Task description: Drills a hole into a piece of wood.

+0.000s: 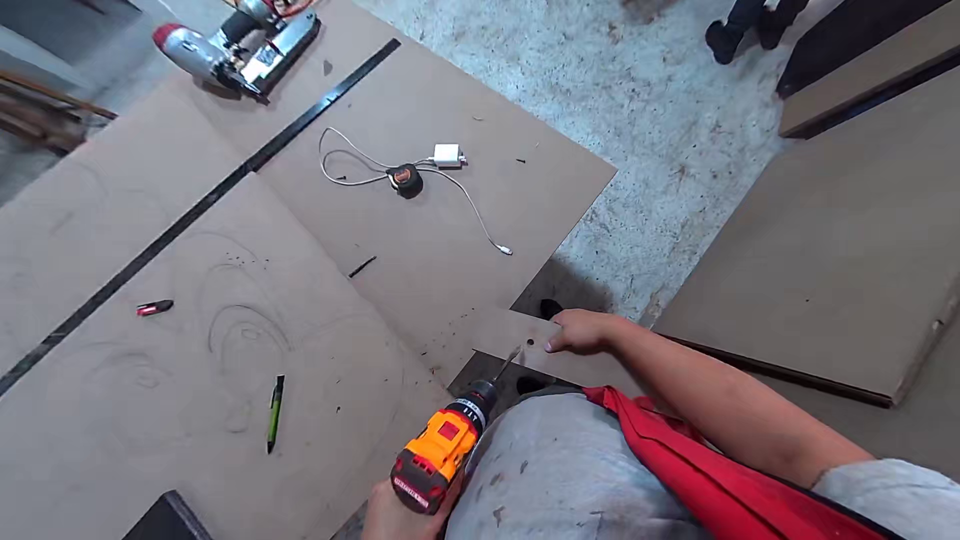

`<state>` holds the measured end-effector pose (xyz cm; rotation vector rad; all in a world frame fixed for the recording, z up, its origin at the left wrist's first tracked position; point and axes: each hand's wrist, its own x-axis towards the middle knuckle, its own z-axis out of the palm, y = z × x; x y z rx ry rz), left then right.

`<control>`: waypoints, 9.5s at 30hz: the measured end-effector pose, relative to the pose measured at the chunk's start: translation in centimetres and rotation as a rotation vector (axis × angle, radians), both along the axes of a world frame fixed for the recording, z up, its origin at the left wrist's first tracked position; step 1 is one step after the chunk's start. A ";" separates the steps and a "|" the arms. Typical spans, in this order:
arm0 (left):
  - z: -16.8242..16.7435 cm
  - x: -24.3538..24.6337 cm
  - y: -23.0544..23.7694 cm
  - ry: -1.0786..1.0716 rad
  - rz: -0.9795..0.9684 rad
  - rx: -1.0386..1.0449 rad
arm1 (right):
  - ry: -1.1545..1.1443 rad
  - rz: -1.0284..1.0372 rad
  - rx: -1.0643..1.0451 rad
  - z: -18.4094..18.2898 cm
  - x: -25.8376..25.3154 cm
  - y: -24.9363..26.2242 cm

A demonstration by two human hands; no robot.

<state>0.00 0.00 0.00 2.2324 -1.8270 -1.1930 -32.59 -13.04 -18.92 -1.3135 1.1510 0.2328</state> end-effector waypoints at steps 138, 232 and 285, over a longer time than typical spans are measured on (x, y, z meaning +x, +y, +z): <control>-4.1 -0.7 1.4 -0.191 -0.010 -0.175 | 0.222 0.137 -0.197 -0.1 6.3 -1.0; -4.1 -0.6 2.3 -0.195 -0.003 -0.320 | 0.256 0.168 -0.211 0.5 6.6 -1.1; -2.7 0.5 -0.3 -0.164 -0.060 0.026 | 0.263 0.175 -0.236 0.5 6.9 -0.7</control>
